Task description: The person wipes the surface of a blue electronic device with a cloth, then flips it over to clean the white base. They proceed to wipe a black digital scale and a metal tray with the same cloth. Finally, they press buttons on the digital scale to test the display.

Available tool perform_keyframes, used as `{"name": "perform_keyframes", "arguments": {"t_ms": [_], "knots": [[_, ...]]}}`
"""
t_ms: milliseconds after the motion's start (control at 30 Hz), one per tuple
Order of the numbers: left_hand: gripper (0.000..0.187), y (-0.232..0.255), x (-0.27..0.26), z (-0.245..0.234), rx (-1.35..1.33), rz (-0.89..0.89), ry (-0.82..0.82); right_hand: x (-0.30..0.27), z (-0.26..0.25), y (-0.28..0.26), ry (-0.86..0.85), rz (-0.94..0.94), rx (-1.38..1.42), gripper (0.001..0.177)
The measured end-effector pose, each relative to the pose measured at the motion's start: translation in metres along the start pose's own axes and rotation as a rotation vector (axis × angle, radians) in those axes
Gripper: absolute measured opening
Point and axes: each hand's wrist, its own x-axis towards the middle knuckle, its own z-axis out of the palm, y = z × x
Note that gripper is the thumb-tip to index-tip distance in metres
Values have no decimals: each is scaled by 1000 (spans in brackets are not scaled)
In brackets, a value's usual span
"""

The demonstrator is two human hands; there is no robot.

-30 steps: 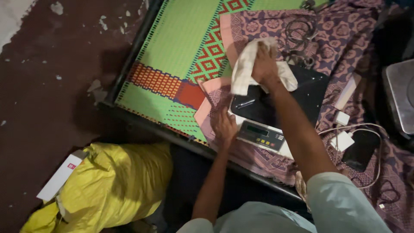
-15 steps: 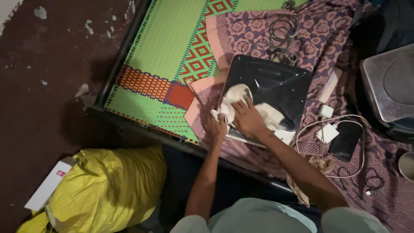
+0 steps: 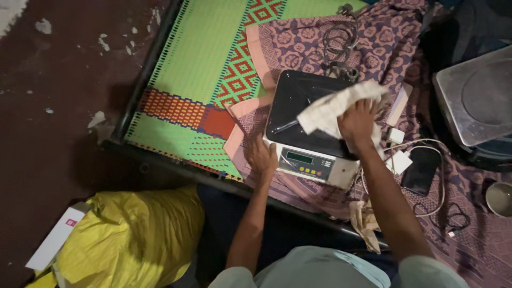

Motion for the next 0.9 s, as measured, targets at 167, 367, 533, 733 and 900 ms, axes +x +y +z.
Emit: {"name": "perform_keyframes", "arguments": {"t_ms": [167, 367, 533, 733, 900], "knots": [[61, 7, -3, -6, -68, 33, 50, 37, -8, -86, -4, -133, 98, 57], [58, 5, -4, -5, -4, 32, 47, 13, -38, -125, -94, -247, 480, 56], [56, 2, -1, 0, -73, 15, 33, -39, -68, -81, -181, -184, 467, 57], [60, -3, -3, -3, -117, 81, 42, -46, -72, -63, -89, 20, 296, 56], [65, -1, -1, -3, -75, 33, -12, 2, -28, -57, -142, 96, 222, 63]]}}
